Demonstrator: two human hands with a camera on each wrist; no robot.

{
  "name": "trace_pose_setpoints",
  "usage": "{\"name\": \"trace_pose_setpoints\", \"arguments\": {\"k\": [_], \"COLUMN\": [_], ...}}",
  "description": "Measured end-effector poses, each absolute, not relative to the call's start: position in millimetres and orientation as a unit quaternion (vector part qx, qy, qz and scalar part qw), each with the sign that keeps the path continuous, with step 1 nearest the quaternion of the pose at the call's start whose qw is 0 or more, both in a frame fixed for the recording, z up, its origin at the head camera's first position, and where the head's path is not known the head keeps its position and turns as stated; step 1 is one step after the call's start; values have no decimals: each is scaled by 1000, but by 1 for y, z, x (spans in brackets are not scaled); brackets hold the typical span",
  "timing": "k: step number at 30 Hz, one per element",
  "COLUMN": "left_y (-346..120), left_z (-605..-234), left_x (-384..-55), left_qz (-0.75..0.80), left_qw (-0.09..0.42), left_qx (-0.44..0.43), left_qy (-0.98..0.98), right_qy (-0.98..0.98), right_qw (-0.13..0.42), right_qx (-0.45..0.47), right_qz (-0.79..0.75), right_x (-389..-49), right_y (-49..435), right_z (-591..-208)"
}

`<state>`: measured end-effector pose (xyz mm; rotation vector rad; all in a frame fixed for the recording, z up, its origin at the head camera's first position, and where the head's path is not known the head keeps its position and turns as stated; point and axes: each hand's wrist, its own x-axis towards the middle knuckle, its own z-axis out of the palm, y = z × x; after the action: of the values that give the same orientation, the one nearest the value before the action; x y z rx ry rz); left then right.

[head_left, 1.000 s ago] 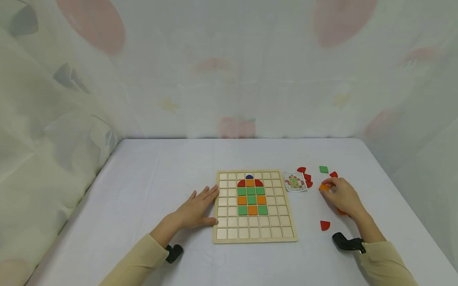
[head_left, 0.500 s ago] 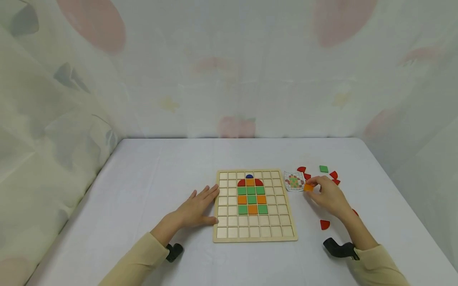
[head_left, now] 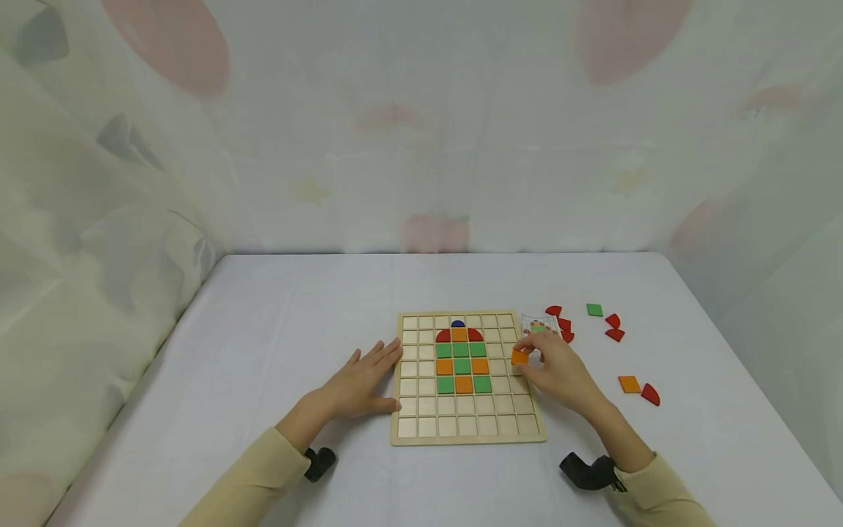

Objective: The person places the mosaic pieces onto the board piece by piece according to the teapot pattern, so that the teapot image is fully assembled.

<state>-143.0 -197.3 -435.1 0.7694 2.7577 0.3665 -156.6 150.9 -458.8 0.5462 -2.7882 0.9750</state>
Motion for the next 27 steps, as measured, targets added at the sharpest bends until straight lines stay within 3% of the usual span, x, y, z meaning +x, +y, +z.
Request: {"name": "trace_pose_setpoints", "arguments": {"k": [19, 27], "left_y": [-197, -197], "left_z": [-435, -435], "left_x": [-143, -143], "left_qz": [122, 124], "left_qw": [120, 121], "left_qx": [274, 270], "left_qy": [947, 947], "right_qy": [-904, -902], "right_qw": [10, 24], "right_qx": [273, 320], "right_qz": [328, 290], "right_x": [-129, -125], "right_y": [83, 67], "right_z": [-457, -461]}}
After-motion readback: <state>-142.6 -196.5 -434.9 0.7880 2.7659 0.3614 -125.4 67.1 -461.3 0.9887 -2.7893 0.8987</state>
